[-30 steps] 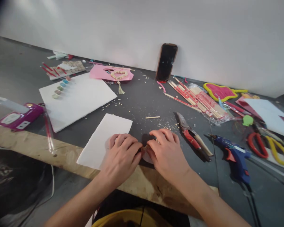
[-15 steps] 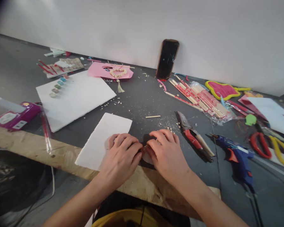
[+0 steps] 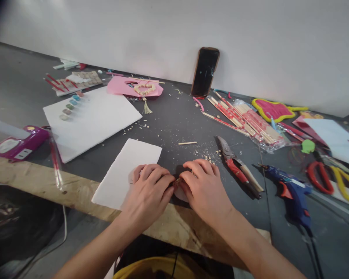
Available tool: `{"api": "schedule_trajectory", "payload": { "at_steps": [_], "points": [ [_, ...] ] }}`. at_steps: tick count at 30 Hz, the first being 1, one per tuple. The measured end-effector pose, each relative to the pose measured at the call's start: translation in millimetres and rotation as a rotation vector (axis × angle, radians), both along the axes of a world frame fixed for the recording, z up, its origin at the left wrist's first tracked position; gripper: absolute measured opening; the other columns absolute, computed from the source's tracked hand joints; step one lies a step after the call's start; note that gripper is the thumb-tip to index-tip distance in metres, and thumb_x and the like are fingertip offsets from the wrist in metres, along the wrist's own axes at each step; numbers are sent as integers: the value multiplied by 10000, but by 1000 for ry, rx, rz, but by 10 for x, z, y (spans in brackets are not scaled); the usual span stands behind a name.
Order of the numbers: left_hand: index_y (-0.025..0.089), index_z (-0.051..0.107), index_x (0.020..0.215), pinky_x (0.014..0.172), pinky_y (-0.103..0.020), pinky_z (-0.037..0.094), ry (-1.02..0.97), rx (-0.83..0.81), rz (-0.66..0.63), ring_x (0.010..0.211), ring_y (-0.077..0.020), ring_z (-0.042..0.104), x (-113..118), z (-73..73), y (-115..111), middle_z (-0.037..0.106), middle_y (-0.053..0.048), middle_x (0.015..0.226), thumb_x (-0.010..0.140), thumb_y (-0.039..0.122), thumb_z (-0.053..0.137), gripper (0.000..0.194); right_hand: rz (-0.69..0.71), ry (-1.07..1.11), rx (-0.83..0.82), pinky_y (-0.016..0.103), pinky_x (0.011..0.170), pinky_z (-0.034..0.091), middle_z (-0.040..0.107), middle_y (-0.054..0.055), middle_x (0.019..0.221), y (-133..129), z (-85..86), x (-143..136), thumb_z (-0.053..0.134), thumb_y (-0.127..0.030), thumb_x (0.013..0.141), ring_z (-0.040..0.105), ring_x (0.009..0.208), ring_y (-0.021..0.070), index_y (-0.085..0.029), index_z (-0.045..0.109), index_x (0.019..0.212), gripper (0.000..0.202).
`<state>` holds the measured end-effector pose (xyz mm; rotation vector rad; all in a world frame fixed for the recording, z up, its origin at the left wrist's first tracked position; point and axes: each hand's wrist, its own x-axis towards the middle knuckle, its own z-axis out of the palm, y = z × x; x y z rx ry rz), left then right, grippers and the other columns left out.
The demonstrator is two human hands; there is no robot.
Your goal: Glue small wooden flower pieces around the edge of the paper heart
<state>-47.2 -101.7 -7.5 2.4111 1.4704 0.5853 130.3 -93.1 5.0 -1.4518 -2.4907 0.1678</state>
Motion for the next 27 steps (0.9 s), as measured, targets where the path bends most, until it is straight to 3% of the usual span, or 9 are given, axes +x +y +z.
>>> {"api": "schedule_trajectory", "payload": {
  "at_steps": [10, 27],
  "points": [
    [219, 629, 1006, 929, -486, 317, 12, -34, 1, 1018, -255, 459, -2, -2, -8, 613, -45, 1023, 921, 293, 438, 222, 5, -15, 29, 466, 937, 374, 601, 77, 1147, -25, 69, 107, 558, -210, 865, 449, 1113, 264, -198, 650, 955, 129],
    [256, 638, 1015, 917, -487, 331, 6, -7, -20, 1025, -254, 459, -12, -33, -9, 612, -35, 1069, 913, 268, 469, 197, 8, -1, 24, 461, 914, 379, 604, 83, 1137, -28, 27, 116, 497, -209, 900, 454, 1106, 262, -205, 653, 925, 159]
  ]
}}
